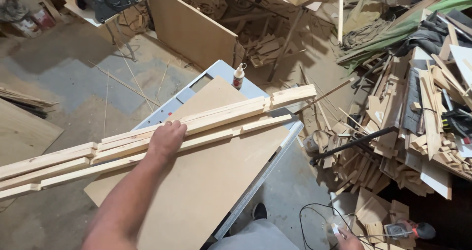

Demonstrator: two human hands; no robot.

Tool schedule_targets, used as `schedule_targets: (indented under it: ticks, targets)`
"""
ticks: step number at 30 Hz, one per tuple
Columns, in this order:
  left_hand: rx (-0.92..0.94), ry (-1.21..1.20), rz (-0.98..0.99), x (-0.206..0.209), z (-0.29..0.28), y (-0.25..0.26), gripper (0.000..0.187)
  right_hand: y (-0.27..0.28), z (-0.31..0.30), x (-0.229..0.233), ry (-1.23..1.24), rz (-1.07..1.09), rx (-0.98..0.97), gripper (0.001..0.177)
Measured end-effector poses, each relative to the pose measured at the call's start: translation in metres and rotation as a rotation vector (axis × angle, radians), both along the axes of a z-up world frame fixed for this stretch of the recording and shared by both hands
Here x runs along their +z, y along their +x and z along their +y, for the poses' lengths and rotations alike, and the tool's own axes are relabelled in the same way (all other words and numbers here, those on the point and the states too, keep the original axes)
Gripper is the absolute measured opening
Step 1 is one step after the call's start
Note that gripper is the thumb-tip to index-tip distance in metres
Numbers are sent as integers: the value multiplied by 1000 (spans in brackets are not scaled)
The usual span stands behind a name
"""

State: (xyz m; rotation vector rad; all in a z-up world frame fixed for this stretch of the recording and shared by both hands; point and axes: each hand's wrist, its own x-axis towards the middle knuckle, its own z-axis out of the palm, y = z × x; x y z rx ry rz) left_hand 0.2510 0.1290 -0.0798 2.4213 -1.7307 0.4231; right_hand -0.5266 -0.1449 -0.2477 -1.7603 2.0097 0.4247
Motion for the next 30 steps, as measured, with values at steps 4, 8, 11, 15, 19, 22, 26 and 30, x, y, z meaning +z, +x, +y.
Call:
schedule_targets:
  ticks: [4,8,11,15,19,22,26,30]
  targets:
    - [59,79,90,29,16,-40,36,73,16,85,145,-7,-79,49]
    - [88,124,171,23,33,-53,38,78,12,71,166,43,44,53]
    - [130,148,165,16,41,-57,35,81,14,62,89,7,120,51]
    - [-30,82,286,16,49,-68,31,138,36,134,58,-136,-1,47]
    - [-29,225,367,36,55,-110,30,166,27,142,28,-269,-20,56]
    - [-71,183,326,35,59,-136,33,185,16,141,-119,-447,17,47]
    - [-48,166,353,34,67,-162,30,232,15,187,-333,-673,76,46]
    - [9,171,370,31,82,-172,30,282,12,237,-408,-763,310,44]
